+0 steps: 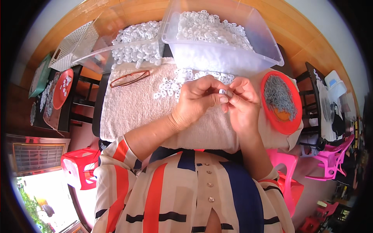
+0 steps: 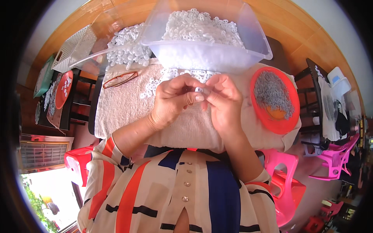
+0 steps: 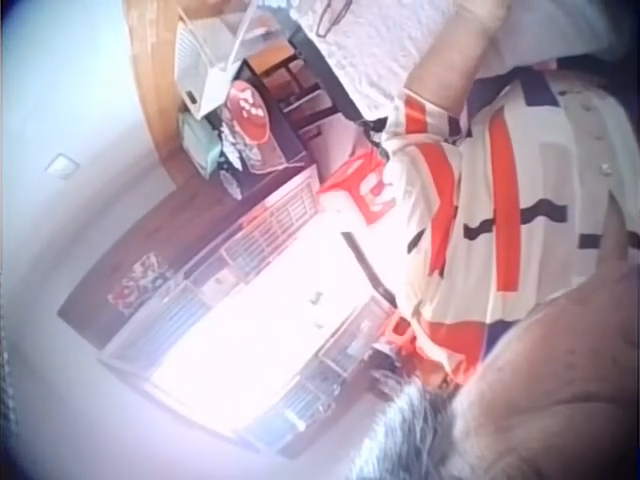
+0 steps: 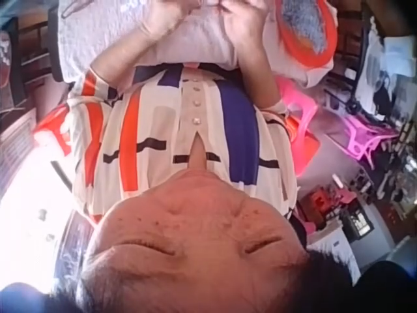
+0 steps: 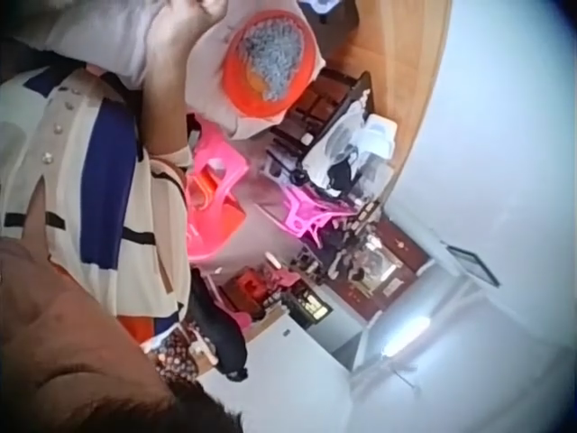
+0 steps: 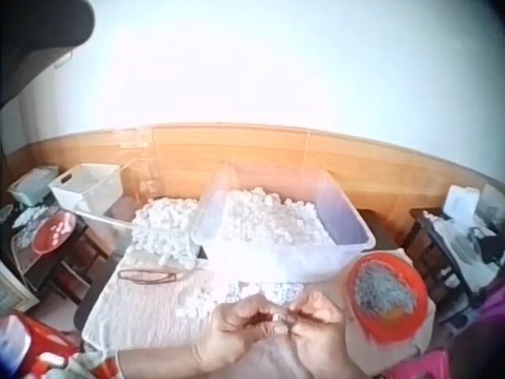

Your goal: Manually assembling small white plastic components by inserting metal pins into them at a workstation.

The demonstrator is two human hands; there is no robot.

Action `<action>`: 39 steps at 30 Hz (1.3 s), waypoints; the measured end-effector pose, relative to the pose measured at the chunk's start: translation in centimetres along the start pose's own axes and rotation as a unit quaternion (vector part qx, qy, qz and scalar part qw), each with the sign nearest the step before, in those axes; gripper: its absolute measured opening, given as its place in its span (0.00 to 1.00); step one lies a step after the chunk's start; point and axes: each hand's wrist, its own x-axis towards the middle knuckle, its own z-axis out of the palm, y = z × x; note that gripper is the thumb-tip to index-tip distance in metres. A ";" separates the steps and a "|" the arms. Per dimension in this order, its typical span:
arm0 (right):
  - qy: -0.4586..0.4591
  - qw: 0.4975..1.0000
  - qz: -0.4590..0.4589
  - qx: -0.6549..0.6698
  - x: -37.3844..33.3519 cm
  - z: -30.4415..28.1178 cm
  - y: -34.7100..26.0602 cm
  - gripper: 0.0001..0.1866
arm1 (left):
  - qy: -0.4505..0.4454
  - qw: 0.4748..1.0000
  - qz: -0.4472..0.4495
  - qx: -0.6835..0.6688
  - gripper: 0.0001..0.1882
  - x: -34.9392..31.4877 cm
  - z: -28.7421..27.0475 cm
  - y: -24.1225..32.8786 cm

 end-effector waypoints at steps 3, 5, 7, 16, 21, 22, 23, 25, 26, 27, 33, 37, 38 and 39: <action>-0.025 1.000 0.012 0.011 0.0 0.3 -0.2 0.08 | -0.005 0.997 0.072 0.011 0.06 -0.3 0.1 -0.4; -0.041 0.999 0.010 0.012 0.1 0.4 -0.1 0.09 | -0.020 0.992 0.109 0.065 0.06 -0.2 -0.3 -0.2; -0.009 1.000 0.007 0.006 0.0 0.4 0.1 0.09 | -0.004 0.993 0.101 0.056 0.06 -0.1 -0.2 -0.9; 0.018 0.998 -0.004 -0.059 -0.3 0.5 -0.7 0.08 | 0.206 0.964 0.113 0.122 0.07 -0.8 -0.3 4.7; 0.054 0.998 -0.010 -0.027 0.0 -0.4 -0.5 0.06 | 0.387 0.840 0.263 0.275 0.06 3.7 -8.2 13.8; 0.055 0.998 -0.008 -0.029 0.1 -0.1 -0.7 0.06 | 0.371 0.823 0.223 0.367 0.09 4.5 -10.6 15.0; 0.069 0.997 -0.023 -0.038 0.2 0.1 -1.0 0.06 | 0.358 0.806 0.208 0.423 0.09 5.1 -12.6 15.1; 0.109 0.991 -0.057 -0.062 0.0 -0.6 -1.6 0.06 | 0.333 0.792 0.197 0.472 0.09 5.9 -12.8 14.0; 0.115 0.989 -0.059 -0.065 -0.2 -1.2 -2.1 0.06 | 0.326 0.774 0.275 0.468 0.08 5.2 -11.5 13.2; 0.116 0.977 -0.103 -0.148 -0.9 -1.9 -3.2 0.06 | 0.319 0.751 0.349 0.460 0.06 4.0 -10.0 12.4; 0.085 0.824 -0.227 -0.513 -1.3 -7.2 -6.5 0.03 | 0.112 0.891 0.184 0.399 0.04 0.4 -3.5 5.6; -0.008 0.611 -0.272 -0.744 -1.3 -7.9 -7.7 0.07 | -0.016 0.821 0.199 0.535 0.01 1.6 -1.6 0.9; -0.028 0.563 -0.284 -0.776 -1.4 -7.9 -7.4 0.09 | -0.018 0.821 0.201 0.533 0.01 1.9 -1.3 0.2; -0.026 0.562 -0.284 -0.777 -1.4 -7.6 -7.0 0.09 | -0.027 0.786 0.193 0.587 0.02 2.2 -1.0 -0.5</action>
